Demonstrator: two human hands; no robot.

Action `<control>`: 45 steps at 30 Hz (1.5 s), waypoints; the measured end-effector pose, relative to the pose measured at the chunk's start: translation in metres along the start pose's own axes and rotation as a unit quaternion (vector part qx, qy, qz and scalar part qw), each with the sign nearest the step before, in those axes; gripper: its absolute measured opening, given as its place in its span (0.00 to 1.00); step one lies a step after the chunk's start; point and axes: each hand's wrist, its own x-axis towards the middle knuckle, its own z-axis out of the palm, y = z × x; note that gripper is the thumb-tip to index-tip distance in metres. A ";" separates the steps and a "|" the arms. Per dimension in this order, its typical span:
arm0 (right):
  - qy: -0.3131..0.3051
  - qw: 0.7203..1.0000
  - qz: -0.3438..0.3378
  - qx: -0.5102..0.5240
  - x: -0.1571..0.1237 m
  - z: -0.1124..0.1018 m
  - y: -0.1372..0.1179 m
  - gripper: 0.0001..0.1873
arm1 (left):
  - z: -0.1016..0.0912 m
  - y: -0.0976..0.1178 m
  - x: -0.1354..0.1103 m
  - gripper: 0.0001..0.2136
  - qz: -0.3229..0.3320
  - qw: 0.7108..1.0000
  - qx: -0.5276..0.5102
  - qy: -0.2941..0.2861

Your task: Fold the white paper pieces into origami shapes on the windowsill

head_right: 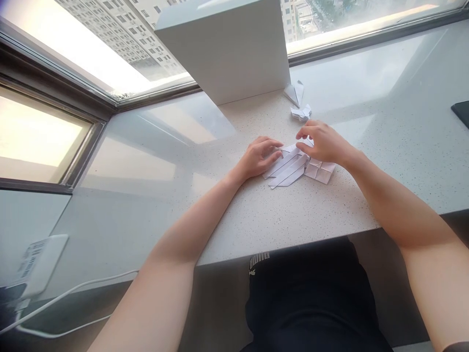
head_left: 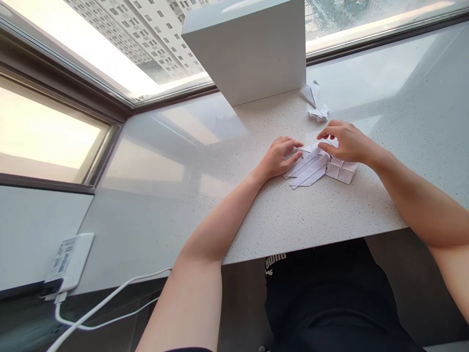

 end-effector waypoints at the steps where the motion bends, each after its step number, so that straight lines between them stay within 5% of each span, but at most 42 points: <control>1: -0.014 1.000 -0.012 0.002 0.001 0.003 -0.001 0.24 | 0.000 0.000 0.000 0.16 -0.005 1.000 -0.002 0.002; 6: -0.059 0.998 -0.029 0.005 0.004 0.011 0.000 0.19 | -0.001 0.001 0.001 0.16 -0.028 0.999 -0.019 0.009; 10: -0.060 0.997 0.019 0.052 0.002 -0.003 -0.008 0.15 | -0.004 0.002 0.001 0.23 -0.039 0.996 -0.082 0.013; 17: 0.045 0.984 0.129 0.116 0.004 -0.014 -0.017 0.16 | -0.008 -0.007 0.001 0.39 -0.073 0.981 -0.175 0.039; 26: 0.063 0.984 0.143 0.083 0.004 -0.010 -0.006 0.23 | 0.008 -0.025 0.005 0.28 -0.129 0.971 -0.145 0.139; 34: -0.120 0.968 0.192 -0.110 -0.002 -0.036 0.017 0.27 | 0.013 -0.033 0.006 0.24 -0.164 0.962 -0.106 0.191; 45: -0.168 0.968 0.165 -0.082 -0.005 -0.038 0.012 0.26 | 0.013 -0.035 0.006 0.30 -0.155 0.961 -0.095 0.207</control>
